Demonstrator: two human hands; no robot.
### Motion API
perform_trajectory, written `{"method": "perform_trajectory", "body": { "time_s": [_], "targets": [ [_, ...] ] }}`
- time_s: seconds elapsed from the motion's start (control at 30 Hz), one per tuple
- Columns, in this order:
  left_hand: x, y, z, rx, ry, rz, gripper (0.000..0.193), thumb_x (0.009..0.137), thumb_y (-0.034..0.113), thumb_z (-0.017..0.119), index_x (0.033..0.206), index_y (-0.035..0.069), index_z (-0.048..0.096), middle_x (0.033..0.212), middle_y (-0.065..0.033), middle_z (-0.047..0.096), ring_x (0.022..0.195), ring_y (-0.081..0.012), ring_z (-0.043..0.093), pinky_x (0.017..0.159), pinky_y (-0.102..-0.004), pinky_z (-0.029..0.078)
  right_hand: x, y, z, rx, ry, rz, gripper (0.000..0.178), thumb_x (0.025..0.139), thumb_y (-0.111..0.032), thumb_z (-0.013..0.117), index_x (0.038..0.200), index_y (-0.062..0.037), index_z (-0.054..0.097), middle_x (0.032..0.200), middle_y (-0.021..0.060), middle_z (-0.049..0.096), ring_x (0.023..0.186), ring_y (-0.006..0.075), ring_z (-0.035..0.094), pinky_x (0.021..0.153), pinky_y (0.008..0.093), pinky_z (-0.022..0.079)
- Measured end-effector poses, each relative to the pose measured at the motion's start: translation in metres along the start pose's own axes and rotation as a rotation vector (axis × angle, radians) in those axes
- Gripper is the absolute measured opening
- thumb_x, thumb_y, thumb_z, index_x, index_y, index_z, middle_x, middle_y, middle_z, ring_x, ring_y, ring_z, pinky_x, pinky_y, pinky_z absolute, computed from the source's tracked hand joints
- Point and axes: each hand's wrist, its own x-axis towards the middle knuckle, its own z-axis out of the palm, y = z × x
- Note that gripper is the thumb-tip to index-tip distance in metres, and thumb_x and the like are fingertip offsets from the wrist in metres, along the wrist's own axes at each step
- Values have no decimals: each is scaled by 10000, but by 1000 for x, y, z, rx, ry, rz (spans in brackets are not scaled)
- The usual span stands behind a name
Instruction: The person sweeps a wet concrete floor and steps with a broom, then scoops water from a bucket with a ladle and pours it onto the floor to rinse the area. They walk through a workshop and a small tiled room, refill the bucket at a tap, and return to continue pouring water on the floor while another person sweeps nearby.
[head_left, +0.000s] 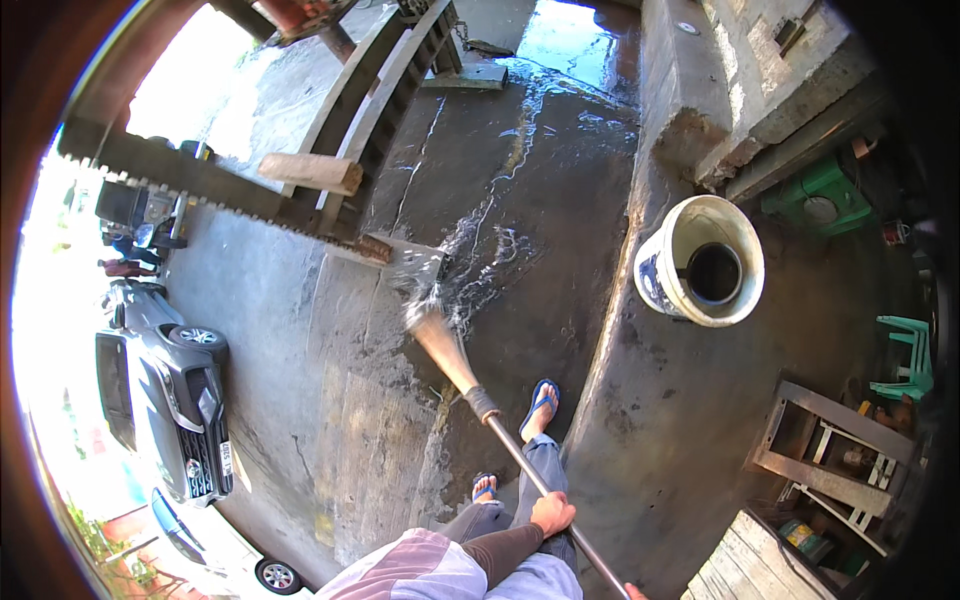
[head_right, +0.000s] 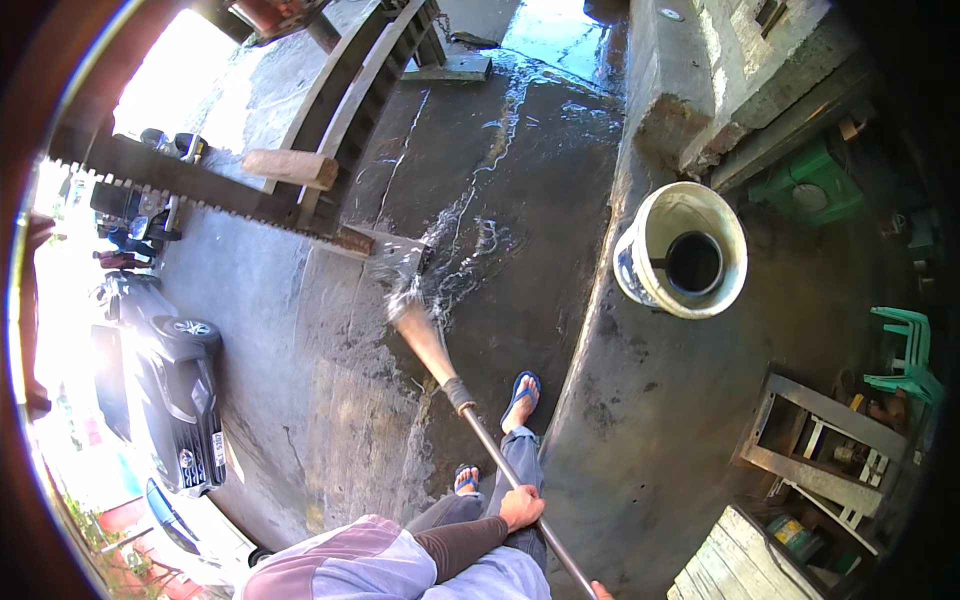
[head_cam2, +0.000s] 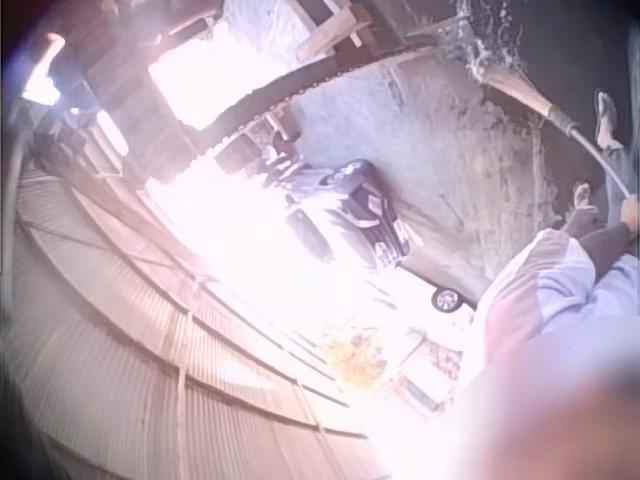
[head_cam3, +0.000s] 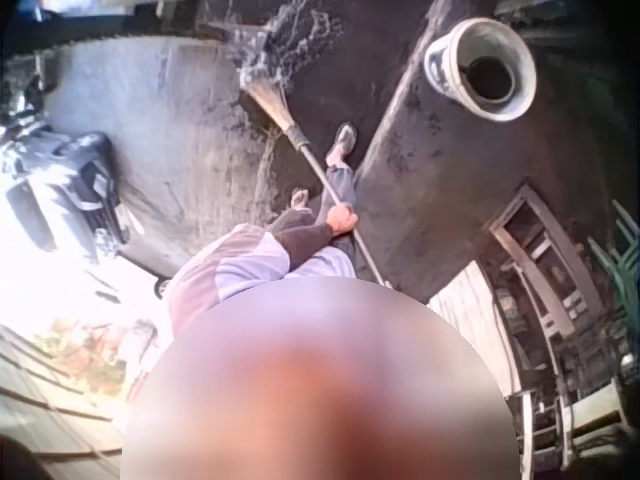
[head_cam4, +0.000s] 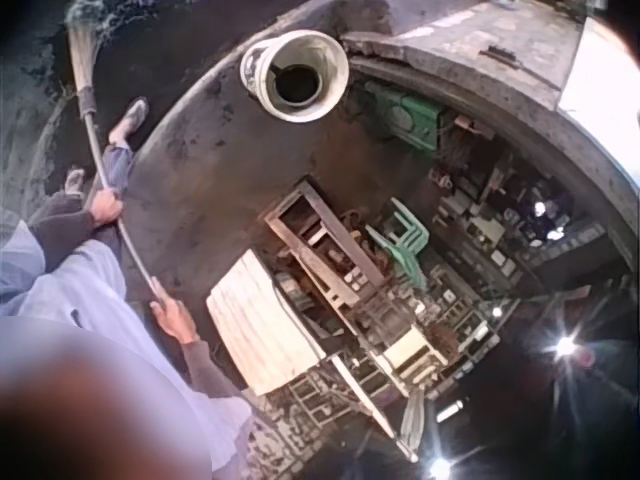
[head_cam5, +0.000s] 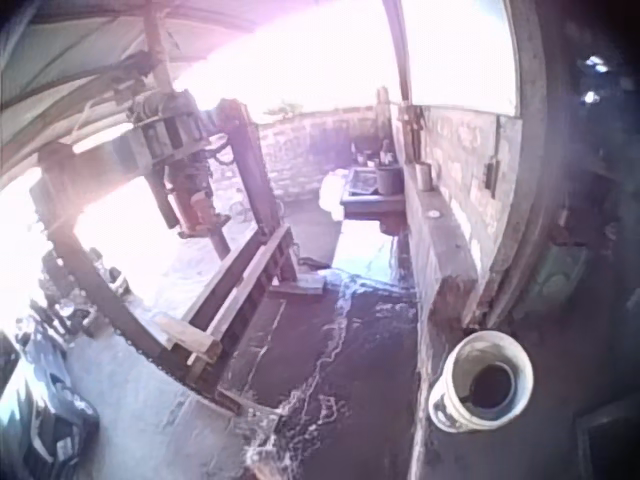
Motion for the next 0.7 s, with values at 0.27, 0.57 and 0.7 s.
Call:
{"method": "perform_trajectory", "body": {
  "time_s": [0.27,0.57,0.7],
  "targets": [
    [-50,-59,44,61,-115,293,259,814,197,592,1014,70,696,968,-265,719,950,-465,696,854,-545,562,-39,71,232,438,340,-50,648,960,-179,694,1552,-159,432,1118,248,723,868,249,638,825,398,531],
    [-38,-248,38,209,88,292,230,823,234,596,985,111,703,962,-247,720,933,-428,715,840,-542,563,18,70,384,706,15,-65,681,956,-103,637,1580,-88,365,1329,207,656,1180,243,634,1005,339,484],
    [-20,-346,-11,188,285,-27,236,792,246,618,948,134,756,947,-231,737,959,-389,731,884,-487,576,73,78,430,383,-11,-249,642,943,-129,644,1548,-136,430,1348,295,606,1278,374,596,1057,408,462]
  ]
}}
